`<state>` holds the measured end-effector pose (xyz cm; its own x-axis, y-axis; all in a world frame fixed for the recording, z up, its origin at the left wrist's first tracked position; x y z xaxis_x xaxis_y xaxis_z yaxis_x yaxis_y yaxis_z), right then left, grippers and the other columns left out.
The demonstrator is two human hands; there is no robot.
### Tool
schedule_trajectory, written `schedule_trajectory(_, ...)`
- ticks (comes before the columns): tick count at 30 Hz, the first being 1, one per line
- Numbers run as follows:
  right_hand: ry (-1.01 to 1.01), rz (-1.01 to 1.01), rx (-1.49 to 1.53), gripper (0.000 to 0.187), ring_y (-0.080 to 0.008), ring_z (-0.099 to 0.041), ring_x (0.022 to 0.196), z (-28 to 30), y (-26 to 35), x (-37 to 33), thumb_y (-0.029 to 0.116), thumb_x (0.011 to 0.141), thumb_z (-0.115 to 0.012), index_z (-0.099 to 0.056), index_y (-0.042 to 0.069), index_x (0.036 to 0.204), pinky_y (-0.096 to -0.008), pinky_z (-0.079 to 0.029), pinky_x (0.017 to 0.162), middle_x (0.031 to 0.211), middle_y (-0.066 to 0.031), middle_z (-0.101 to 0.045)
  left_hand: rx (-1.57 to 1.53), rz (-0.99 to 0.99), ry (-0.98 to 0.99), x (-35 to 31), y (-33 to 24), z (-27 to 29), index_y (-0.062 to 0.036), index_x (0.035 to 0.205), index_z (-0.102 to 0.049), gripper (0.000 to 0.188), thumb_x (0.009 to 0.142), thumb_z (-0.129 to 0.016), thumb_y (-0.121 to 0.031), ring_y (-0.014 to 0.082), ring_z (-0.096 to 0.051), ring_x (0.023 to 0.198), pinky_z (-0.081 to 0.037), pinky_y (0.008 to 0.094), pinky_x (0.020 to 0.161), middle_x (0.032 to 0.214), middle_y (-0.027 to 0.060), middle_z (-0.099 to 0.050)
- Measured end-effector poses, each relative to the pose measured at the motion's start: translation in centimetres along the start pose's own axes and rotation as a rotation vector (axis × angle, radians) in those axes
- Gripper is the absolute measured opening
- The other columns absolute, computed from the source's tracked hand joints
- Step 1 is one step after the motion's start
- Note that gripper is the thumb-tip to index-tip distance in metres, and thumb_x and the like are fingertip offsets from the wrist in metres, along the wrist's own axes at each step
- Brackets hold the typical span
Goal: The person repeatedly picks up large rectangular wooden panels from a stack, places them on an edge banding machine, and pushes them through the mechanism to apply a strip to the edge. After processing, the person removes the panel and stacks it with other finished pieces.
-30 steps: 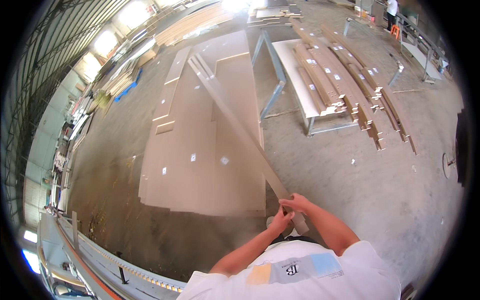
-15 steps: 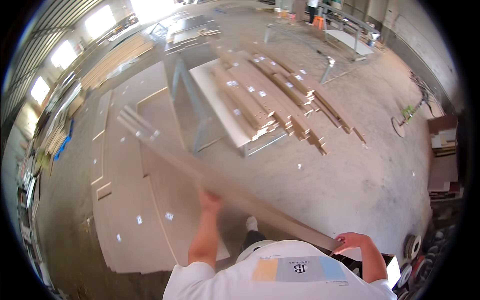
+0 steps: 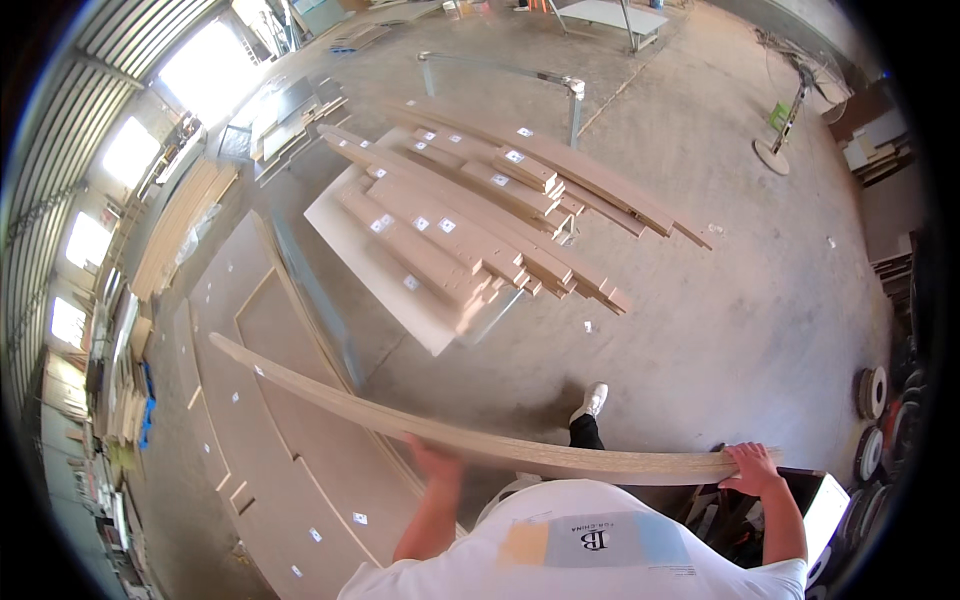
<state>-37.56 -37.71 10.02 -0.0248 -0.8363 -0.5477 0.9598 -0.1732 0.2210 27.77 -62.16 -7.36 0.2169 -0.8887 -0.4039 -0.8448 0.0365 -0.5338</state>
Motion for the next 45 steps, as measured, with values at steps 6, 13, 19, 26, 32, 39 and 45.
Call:
schedule_trajectory(6, -0.022, 0.035, 0.101, 0.087, -0.0297, -0.039, 0.142, 0.0, -10.5, 9.4, 0.047, 0.073, -0.083, -0.048, 0.009, 0.143, -0.0449, -0.024, 0.122, 0.148, -0.0105, -0.048, 0.070, 0.105, 0.043, 4.8, 6.5, -10.1, -0.0162, 0.136, -0.053, 0.061, 0.099, -0.047, -0.064, 0.0281, -0.057, 0.116, -0.045, 0.0486, 0.101, 0.128, 0.0058, -0.062)
schedule_trajectory(13, -0.123, -0.139, 0.195, 0.093, -0.0310, -0.038, 0.144, 2.1, -13.9, 15.9, 0.033, 0.065, -0.089, -0.046, 0.008, 0.143, -0.0472, -0.023, 0.125, 0.151, -0.0133, -0.046, 0.093, 0.248, 0.193, 8.9, 12.0, -24.7, -0.0101, 0.137, -0.051, 0.064, 0.102, -0.041, -0.062, 0.0265, -0.055, 0.120, -0.040, 0.0440, 0.109, 0.130, 0.0076, -0.060)
schedule_trajectory(19, -0.499, -0.278, 0.178, 0.066, -0.0363, -0.058, 0.118, 1.8, -14.6, 17.1, 0.002, 0.057, -0.081, -0.055, 0.010, 0.118, -0.0460, -0.046, 0.103, 0.119, -0.0130, -0.064, 0.129, 0.368, 0.294, 16.9, 16.3, -30.9, -0.0075, 0.141, -0.046, 0.065, 0.105, -0.033, -0.059, 0.0267, -0.051, 0.126, -0.037, 0.0449, 0.112, 0.137, 0.0089, -0.056)
schedule_trajectory(26, -0.509, -0.391, 0.206, 0.043, -0.0385, -0.060, 0.107, -0.2, -10.8, 18.7, 0.003, 0.065, -0.067, -0.058, 0.008, 0.108, -0.0480, -0.047, 0.097, 0.108, -0.0161, -0.065, 0.429, 0.373, 0.465, 27.7, 19.6, -34.5, -0.0044, 0.146, -0.041, 0.066, 0.108, -0.024, -0.056, 0.0270, -0.047, 0.134, -0.033, 0.0458, 0.116, 0.145, 0.0104, -0.052)
schedule_trajectory(32, -0.512, -0.474, 0.233, 0.049, -0.0371, -0.062, 0.105, 1.1, -4.9, 22.0, 0.009, 0.063, -0.074, -0.060, 0.009, 0.109, -0.0468, -0.048, 0.094, 0.106, -0.0134, -0.067, 0.166, 0.598, 0.329, 37.3, 21.6, -36.8, -0.0074, 0.154, -0.033, 0.070, 0.106, -0.032, -0.058, 0.0283, -0.042, 0.140, -0.035, 0.0473, 0.117, 0.154, 0.0079, -0.044)
schedule_trajectory(39, -0.438, -0.492, 0.284, 0.051, -0.0358, -0.064, 0.101, 3.6, 2.0, 30.0, 0.015, 0.060, -0.080, -0.061, 0.012, 0.107, -0.0459, -0.050, 0.089, 0.100, -0.0113, -0.068, 0.338, 0.534, 0.132, 49.8, 20.6, -37.7, -0.0101, 0.155, -0.033, 0.069, 0.105, -0.039, -0.057, 0.0279, -0.042, 0.141, -0.035, 0.0457, 0.117, 0.156, 0.0073, -0.042)
schedule_trajectory(45, -0.387, -0.499, 0.299, 0.048, -0.0349, -0.066, 0.097, 7.2, 6.2, 36.6, 0.016, 0.060, -0.082, -0.063, 0.012, 0.104, -0.0454, -0.051, 0.084, 0.098, -0.0112, -0.069, 0.567, 0.579, -0.078, 58.6, 20.5, -35.9, -0.0154, 0.151, -0.040, 0.064, 0.103, -0.048, -0.056, 0.0272, -0.048, 0.134, -0.043, 0.0462, 0.109, 0.151, 0.0060, -0.048)
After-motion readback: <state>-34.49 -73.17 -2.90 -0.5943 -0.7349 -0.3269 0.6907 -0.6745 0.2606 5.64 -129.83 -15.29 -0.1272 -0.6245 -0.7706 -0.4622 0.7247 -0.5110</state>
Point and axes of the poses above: each hand's wrist, its own x-axis towards the middle knuckle, its own z-axis out of the back of the hand, y = z × x, the point moved 6 cm from there along x, towards the middle knuckle
